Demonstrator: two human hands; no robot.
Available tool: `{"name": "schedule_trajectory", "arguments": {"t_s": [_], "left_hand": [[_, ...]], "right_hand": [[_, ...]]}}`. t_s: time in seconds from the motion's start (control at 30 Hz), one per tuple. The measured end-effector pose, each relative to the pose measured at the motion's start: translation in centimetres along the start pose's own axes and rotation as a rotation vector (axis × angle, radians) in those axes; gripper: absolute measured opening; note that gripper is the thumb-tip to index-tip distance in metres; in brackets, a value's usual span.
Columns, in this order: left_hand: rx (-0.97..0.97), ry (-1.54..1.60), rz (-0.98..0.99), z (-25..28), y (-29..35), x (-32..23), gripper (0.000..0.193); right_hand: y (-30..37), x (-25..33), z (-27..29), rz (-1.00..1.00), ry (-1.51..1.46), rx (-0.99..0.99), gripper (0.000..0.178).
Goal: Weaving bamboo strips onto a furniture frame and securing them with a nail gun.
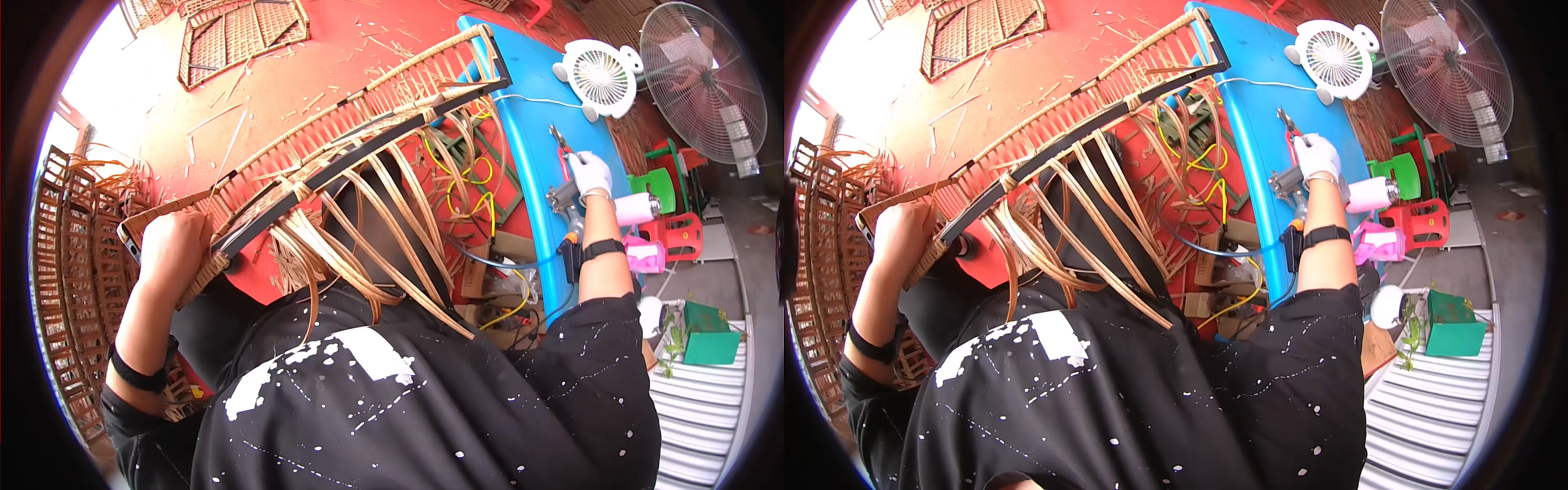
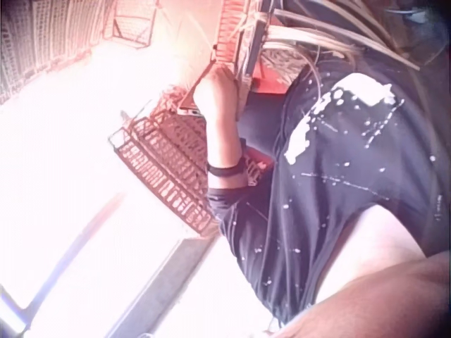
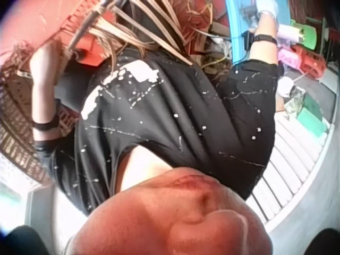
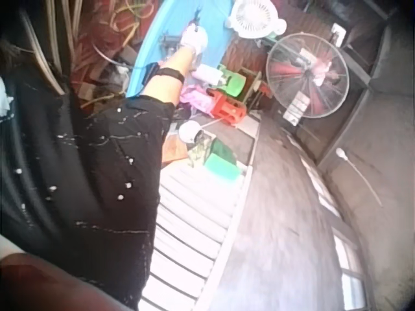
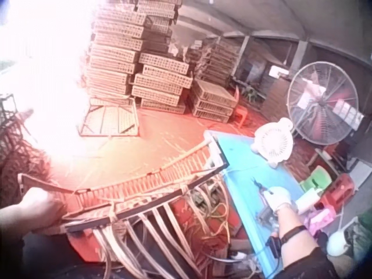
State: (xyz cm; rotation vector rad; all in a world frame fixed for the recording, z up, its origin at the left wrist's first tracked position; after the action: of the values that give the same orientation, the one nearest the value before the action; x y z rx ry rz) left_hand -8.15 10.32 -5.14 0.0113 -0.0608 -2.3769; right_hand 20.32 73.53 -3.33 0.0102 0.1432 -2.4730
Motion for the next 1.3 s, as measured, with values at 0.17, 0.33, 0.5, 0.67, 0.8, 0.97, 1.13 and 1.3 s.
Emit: {"name": "schedule_trajectory", "arguments": {"t_s": [0.17,0.33,0.5,0.67,0.8,0.97,1.13,1.3], "left_hand": [[0.03,0.028,0.041,0.3,-0.1,-0.1,0.039],[-0.004,0.029,0.044,0.3,-0.1,0.0,0.038],[0.032,0.032,0.033,0.4,-0.6,-0.3,0.031],[0.137,0.014,0.106,-0.3,-0.2,0.5,0.026],[0.105,0.077,0.127,-0.1,-0.4,0.4,0.027],[-0.279,0.401,0.165,2.6,1.6,0.2,0.031],[-0.448,1.146,0.086,2.3,6.6,-1.4,0.025],[-0.524,0.819,-0.256,2.5,9.7,-2.9,0.022]], "right_hand": [[-1.9,1.7,-2.2,-0.146,0.36,0.348,0.046],[-1.4,0.9,-1.9,-0.206,0.54,0.425,0.046],[-3.5,-3.2,-4.5,-0.292,0.466,0.442,0.041],[-4.1,0.1,-4.8,-0.268,0.17,0.118,0.046],[-6.6,-2.3,-2.7,-0.071,-0.253,-0.382,0.059],[-2.4,8.1,3.9,0.247,-0.692,-0.377,0.03],[11.2,24.6,10.0,0.507,-0.982,0.243,0.018],[20.2,35.5,11.9,0.749,-1.057,0.679,0.023]]}}
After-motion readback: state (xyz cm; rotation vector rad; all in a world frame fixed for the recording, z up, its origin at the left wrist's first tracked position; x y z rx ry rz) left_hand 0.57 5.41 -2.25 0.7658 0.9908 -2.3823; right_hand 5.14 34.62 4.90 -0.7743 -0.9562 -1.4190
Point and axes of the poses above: each hand's wrist, its own y-axis away from the middle knuckle, its own z-axis out of the back of the hand, x = y × z, the point moved 4 cm from there along -y, towards the middle knuckle, and after that the axes turned 3 degrees about x, right-handed, at the moved point
